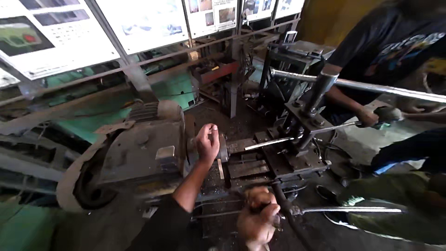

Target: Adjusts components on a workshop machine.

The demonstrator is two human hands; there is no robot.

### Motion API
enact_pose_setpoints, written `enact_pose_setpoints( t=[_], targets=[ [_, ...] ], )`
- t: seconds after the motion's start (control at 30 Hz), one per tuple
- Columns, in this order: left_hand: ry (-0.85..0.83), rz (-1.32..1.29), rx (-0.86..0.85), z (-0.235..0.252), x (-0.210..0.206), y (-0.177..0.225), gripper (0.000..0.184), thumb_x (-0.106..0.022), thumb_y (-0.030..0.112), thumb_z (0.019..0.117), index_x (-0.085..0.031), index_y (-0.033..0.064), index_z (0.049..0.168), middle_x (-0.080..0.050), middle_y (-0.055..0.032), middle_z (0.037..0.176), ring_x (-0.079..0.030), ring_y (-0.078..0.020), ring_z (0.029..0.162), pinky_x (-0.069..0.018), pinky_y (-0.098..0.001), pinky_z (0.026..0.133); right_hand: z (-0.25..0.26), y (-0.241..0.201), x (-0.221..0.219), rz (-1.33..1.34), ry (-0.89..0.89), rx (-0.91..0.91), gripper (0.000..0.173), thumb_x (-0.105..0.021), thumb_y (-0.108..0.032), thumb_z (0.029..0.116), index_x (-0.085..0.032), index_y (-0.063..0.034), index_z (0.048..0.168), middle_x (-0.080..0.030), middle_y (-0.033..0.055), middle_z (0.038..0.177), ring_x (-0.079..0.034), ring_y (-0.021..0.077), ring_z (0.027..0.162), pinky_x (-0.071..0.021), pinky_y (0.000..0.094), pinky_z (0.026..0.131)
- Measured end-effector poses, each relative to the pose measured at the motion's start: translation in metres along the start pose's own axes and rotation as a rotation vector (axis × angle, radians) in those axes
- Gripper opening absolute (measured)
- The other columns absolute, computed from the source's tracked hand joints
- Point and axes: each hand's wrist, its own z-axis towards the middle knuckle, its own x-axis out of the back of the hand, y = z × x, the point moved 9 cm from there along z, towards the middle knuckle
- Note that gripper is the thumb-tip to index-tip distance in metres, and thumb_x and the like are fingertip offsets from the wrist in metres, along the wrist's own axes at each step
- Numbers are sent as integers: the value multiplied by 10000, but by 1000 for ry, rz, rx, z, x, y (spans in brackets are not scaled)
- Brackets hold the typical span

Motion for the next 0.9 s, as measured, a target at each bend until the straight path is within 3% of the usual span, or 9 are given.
enact_pose_setpoints(
  t=[0.07,0.13,0.2,0.27,0.33,0.43,0.63,0.77,0.9],
  targets=[
    [-65,-60,73,-49,29,16,311,-500,252,1063,-658,3,1162,-715,-89,1003,-712,-172,894,-628,-406,818,2,-5,-6,-11,33,58,505,-310,-517,1094,-587,-216,800,-564,-65,776,-574,86,749,-489,246,691],
    [-99,-75,242,-109,56,20,272,-570,264,1016,-689,28,1080,-704,-33,893,-682,-118,766,-612,-337,697,3,-2,-9,-2,90,99,470,-340,-506,1094,-588,-224,812,-576,-68,816,-586,85,813,-494,243,737],
    [-276,-176,732,-176,56,3,279,-583,276,1013,-683,28,1090,-695,-38,820,-667,-131,671,-589,-320,614,3,2,-10,12,169,103,415,-380,-490,1090,-581,-235,831,-575,-82,842,-590,73,862,-493,232,777],
    [-431,-511,1282,-235,38,-2,347,-517,283,1075,-610,9,1265,-737,-126,1034,-730,-222,828,-621,-375,731,0,1,-11,11,268,98,359,-419,-462,1086,-581,-234,861,-572,-94,835,-590,56,855,-490,221,779],
    [-346,-970,1522,-252,19,1,388,-406,256,1109,-518,-1,1377,-694,-171,1229,-710,-274,1059,-585,-426,931,-2,-2,-16,-2,305,113,307,-448,-436,1082,-588,-231,900,-574,-100,835,-590,50,859,-493,227,800],
    [-140,-1324,1453,-227,8,-3,361,-370,125,1099,-482,-55,1390,-633,-244,1292,-671,-330,1143,-545,-467,1021,-3,-3,-22,19,307,122,264,-526,-439,1057,-590,-237,899,-573,-97,833,-595,52,858,-504,233,798],
    [-35,-1231,1482,-219,2,-7,281,-466,44,1071,-556,-66,1313,-679,-235,1211,-705,-305,1059,-580,-410,956,-6,-6,-34,-39,137,149,354,-544,-487,1034,-594,-228,799,-573,-69,844,-589,73,868,-492,236,783],
    [19,-1211,1508,-226,-1,-10,253,-469,29,1064,-556,-48,1288,-684,-219,1162,-708,-285,1003,-595,-395,905,-15,2,-33,-32,91,41,375,-607,-511,1000,-655,-185,821,-624,-35,858,-630,109,857,-535,262,786],
    [62,-1226,1497,-228,-2,-10,245,-475,29,1059,-562,-45,1276,-695,-213,1117,-715,-277,955,-607,-386,855,-20,4,-42,-69,-31,1,377,-585,-454,1029,-672,-149,825,-635,-17,827,-644,121,819,-559,281,773]
  ],
)
